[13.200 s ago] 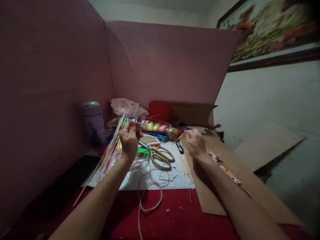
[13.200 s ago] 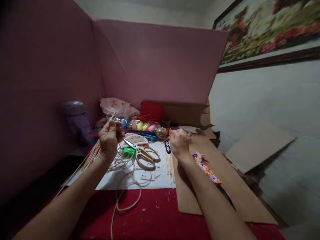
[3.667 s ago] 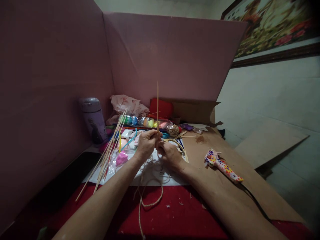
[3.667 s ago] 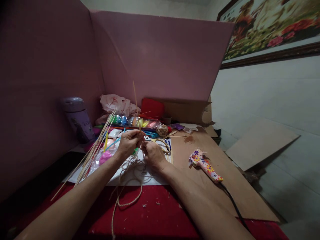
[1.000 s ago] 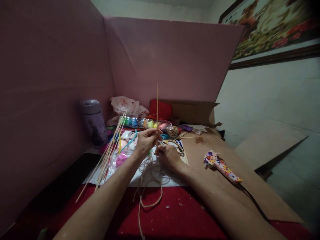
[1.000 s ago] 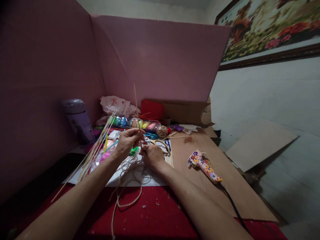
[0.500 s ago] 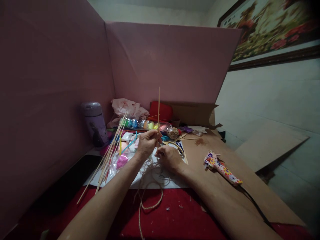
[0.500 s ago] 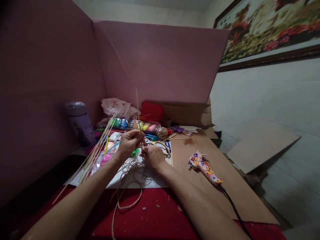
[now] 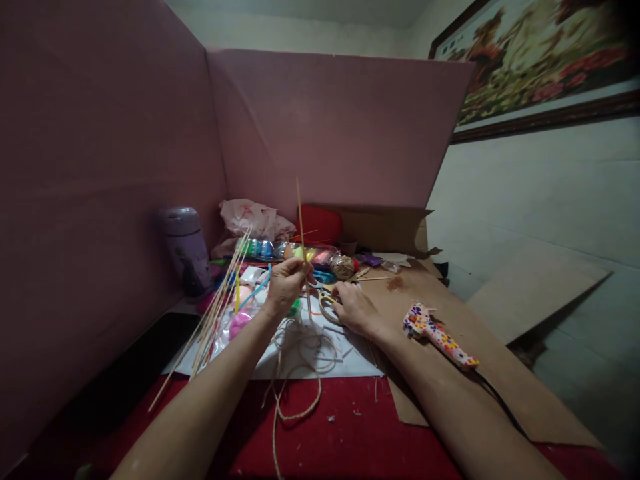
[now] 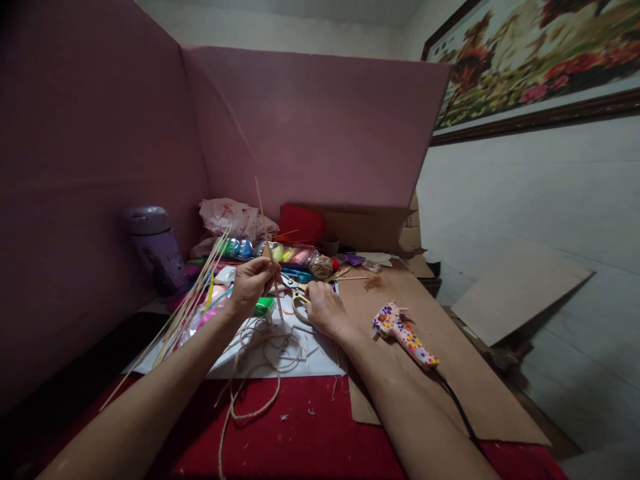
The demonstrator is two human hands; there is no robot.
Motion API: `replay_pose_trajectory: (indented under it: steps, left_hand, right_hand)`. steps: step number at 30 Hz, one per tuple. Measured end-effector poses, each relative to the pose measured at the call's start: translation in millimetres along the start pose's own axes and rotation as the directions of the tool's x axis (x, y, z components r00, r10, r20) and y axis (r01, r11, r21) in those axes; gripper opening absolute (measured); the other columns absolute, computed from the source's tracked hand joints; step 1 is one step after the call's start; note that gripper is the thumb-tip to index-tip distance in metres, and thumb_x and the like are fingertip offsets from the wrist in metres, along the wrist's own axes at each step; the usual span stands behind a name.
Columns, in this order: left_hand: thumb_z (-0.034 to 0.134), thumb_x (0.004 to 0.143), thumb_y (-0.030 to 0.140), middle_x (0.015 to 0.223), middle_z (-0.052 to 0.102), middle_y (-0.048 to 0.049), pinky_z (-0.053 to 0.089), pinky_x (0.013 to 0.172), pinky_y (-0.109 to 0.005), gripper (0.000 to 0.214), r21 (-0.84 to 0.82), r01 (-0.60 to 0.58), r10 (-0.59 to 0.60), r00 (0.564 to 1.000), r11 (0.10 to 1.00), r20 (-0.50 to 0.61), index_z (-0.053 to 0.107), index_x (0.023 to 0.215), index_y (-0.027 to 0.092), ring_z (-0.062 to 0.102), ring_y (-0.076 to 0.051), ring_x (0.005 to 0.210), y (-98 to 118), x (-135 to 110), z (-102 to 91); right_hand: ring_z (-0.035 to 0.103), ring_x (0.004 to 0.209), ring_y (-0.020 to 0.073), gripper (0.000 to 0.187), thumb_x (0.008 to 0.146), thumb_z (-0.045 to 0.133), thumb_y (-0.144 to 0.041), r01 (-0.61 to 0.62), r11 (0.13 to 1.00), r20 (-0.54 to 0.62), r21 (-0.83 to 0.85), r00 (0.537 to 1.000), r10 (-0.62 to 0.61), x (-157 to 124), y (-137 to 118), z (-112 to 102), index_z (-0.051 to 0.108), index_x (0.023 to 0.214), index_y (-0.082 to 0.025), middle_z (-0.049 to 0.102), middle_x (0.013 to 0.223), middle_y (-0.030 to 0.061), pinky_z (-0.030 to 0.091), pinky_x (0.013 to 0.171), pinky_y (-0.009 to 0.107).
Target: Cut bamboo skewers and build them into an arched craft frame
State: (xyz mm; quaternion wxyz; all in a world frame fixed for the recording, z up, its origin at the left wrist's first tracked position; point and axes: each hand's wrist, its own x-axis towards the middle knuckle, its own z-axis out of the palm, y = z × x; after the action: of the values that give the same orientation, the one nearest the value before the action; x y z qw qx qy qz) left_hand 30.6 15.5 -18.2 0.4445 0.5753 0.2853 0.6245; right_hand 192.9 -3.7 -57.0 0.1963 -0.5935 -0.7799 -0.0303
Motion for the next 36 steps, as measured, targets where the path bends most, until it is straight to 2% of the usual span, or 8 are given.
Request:
replay_pose_trajectory:
  steps: [8,13,16,19,21,25,29,36]
  left_hand:
    - [0.067,0.067,0.036,0.050,0.057,0.0010,0.042,0.045,-0.020,0.025,0.020,-0.014,0.013,0.999,1.000,0.037,0.058,0.058,0.014,0.053,-0.009,0.046,1,-5,5.7]
    - [0.067,0.066,0.042,0.047,0.057,0.0010,0.039,0.040,-0.020,0.030,-0.040,0.055,-0.053,0.996,0.998,0.069,0.054,0.060,0.015,0.056,-0.012,0.043,3,-6,7.9]
    - [0.068,0.064,0.045,0.046,0.057,0.0013,0.041,0.040,-0.021,0.033,-0.058,0.080,-0.076,0.995,0.995,0.068,0.052,0.060,0.016,0.057,-0.013,0.043,3,-5,8.0]
    - [0.068,0.063,0.046,0.045,0.055,0.0030,0.045,0.042,-0.023,0.035,-0.073,0.101,-0.096,0.993,0.992,0.062,0.051,0.061,0.016,0.057,-0.013,0.042,1,-5,9.3]
    - [0.068,0.063,0.046,0.044,0.053,0.0039,0.046,0.041,-0.024,0.035,-0.080,0.098,-0.093,0.994,0.992,0.061,0.051,0.061,0.016,0.055,-0.012,0.039,0,-5,11.0]
    - [0.068,0.064,0.045,0.043,0.051,0.0047,0.046,0.042,-0.024,0.035,-0.090,0.089,-0.082,0.993,0.992,0.084,0.049,0.059,0.016,0.054,-0.011,0.038,1,-6,15.1]
    - [0.067,0.065,0.044,0.043,0.051,0.0038,0.045,0.040,-0.023,0.034,-0.087,0.076,-0.070,0.995,0.993,0.071,0.050,0.059,0.015,0.054,-0.012,0.039,8,-5,19.0]
    - [0.062,0.071,0.036,0.043,0.044,0.0052,0.039,0.040,-0.020,0.027,0.061,-0.045,0.042,0.997,0.997,0.061,0.050,0.056,0.016,0.045,-0.007,0.037,40,1,13.0]
  right_hand:
    - [0.057,0.070,0.0211,0.032,0.072,0.052,-0.024,-0.127,0.990,-0.034,-0.067,0.992,0.125,0,-11,-20,0.047,0.102,-0.017,0.064,0.080,0.0064,0.028,0.055,0.027]
    - [0.055,0.063,0.0179,0.037,0.063,0.063,-0.029,-0.174,0.974,0.040,0.145,0.985,0.170,3,-7,-36,0.050,0.096,-0.018,0.062,0.076,0.0050,0.029,0.051,0.024]
    - [0.050,0.050,0.0118,0.034,0.062,0.066,-0.031,-0.179,0.850,0.058,0.495,0.983,0.173,6,0,-40,0.053,0.090,-0.018,0.058,0.065,-0.0007,0.032,0.046,0.022]
    - [0.040,0.036,0.0072,0.033,0.063,0.068,-0.036,-0.170,0.580,0.111,0.797,0.984,0.137,7,3,-38,0.052,0.086,-0.018,0.048,0.049,-0.0076,0.030,0.037,0.020]
    - [0.038,0.031,0.0069,0.035,0.063,0.068,-0.040,-0.181,0.439,0.126,0.880,0.980,0.153,8,3,-34,0.050,0.082,-0.018,0.043,0.043,-0.0097,0.028,0.032,0.019]
    - [0.045,0.034,0.0077,0.040,0.064,0.069,-0.047,-0.152,0.297,0.095,0.943,0.976,0.198,8,2,-26,0.047,0.082,-0.019,0.046,0.044,-0.0091,0.038,0.033,0.018]
    - [0.048,0.038,0.0077,0.047,0.064,0.067,-0.055,-0.114,0.238,0.066,0.965,0.978,0.198,7,-1,-23,0.046,0.085,-0.020,0.047,0.050,-0.0091,0.046,0.038,0.020]
    - [0.043,0.044,0.0066,0.059,0.065,0.056,-0.069,-0.028,0.303,-0.013,0.953,0.991,0.134,5,-1,-18,0.045,0.095,-0.019,0.045,0.060,-0.0067,0.041,0.040,0.018]
